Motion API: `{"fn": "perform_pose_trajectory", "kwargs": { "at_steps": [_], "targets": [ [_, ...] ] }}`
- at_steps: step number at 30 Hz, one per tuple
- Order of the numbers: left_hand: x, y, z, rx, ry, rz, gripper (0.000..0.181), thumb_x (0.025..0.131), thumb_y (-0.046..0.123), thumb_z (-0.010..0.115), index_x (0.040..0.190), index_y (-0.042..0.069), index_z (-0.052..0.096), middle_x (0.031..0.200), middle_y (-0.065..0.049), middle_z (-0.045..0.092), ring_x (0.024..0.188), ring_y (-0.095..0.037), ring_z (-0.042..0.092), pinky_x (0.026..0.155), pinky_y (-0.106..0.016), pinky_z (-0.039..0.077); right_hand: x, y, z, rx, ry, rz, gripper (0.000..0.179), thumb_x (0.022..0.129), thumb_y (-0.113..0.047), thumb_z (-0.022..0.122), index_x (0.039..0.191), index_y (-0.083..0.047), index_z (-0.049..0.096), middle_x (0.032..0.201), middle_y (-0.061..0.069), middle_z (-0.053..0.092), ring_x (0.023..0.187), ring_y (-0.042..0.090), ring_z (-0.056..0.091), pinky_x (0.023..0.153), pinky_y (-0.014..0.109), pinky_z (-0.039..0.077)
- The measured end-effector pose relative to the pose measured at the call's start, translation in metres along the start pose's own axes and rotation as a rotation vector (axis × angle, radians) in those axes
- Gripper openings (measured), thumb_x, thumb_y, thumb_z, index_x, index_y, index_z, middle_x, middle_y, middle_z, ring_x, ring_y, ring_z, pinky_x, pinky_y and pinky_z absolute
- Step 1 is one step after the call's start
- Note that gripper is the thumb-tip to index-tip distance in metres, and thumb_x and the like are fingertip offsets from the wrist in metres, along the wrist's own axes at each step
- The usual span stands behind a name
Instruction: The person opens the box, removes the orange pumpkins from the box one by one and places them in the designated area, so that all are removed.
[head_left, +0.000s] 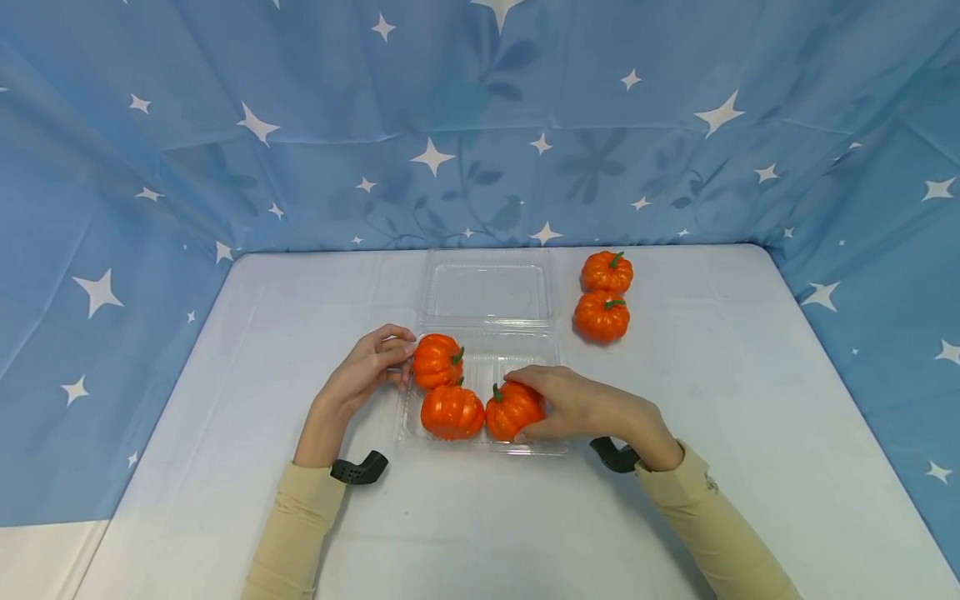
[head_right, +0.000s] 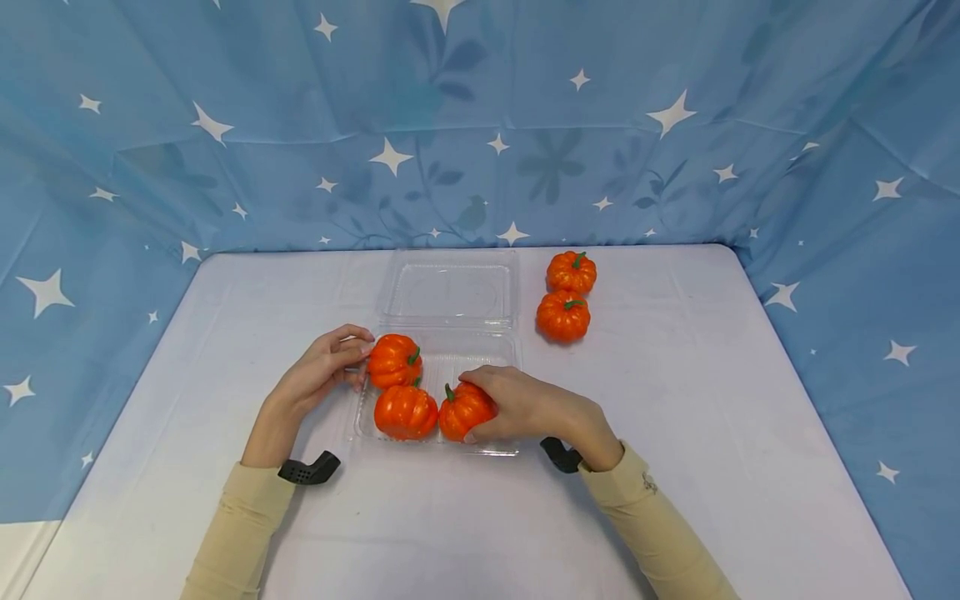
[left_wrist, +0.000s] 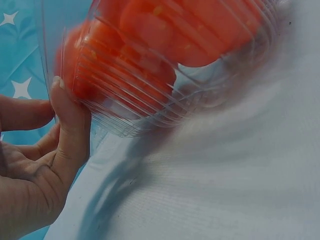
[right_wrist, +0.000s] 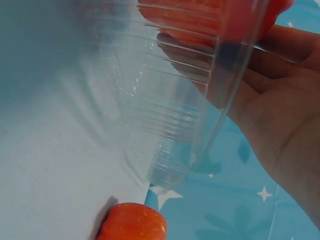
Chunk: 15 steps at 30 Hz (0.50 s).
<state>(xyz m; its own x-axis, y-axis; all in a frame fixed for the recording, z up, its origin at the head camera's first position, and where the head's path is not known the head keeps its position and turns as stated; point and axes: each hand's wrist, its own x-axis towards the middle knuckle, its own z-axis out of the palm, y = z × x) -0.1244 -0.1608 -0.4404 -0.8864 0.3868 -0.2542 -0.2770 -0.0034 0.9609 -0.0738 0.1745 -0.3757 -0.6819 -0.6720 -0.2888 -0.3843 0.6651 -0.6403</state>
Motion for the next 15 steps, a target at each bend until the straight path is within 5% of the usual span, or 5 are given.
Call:
{"fn": "perform_pose_trajectory", "kwargs": {
  "at_steps": [15],
  "targets": [
    [-0.001, 0.000, 0.000, 0.000, 0.009, -0.009, 0.023, 0.105, 0.007, 0.052, 0.126, -0.002, 0.046, 0.080, -0.004, 0.059, 0.061, -0.016, 0.057, 0.054, -0.026, 0.055, -0.011, 0.001, -0.016, 0.002, 0.157, -0.050, 0.065, 0.086, -0.029, 0.083, 0.141, -0.008, 0.056, 0.134, 0.003, 0.065, 0.119, 0.021, 0.063, 0.103, 0.045, 0.055]
  ]
}}
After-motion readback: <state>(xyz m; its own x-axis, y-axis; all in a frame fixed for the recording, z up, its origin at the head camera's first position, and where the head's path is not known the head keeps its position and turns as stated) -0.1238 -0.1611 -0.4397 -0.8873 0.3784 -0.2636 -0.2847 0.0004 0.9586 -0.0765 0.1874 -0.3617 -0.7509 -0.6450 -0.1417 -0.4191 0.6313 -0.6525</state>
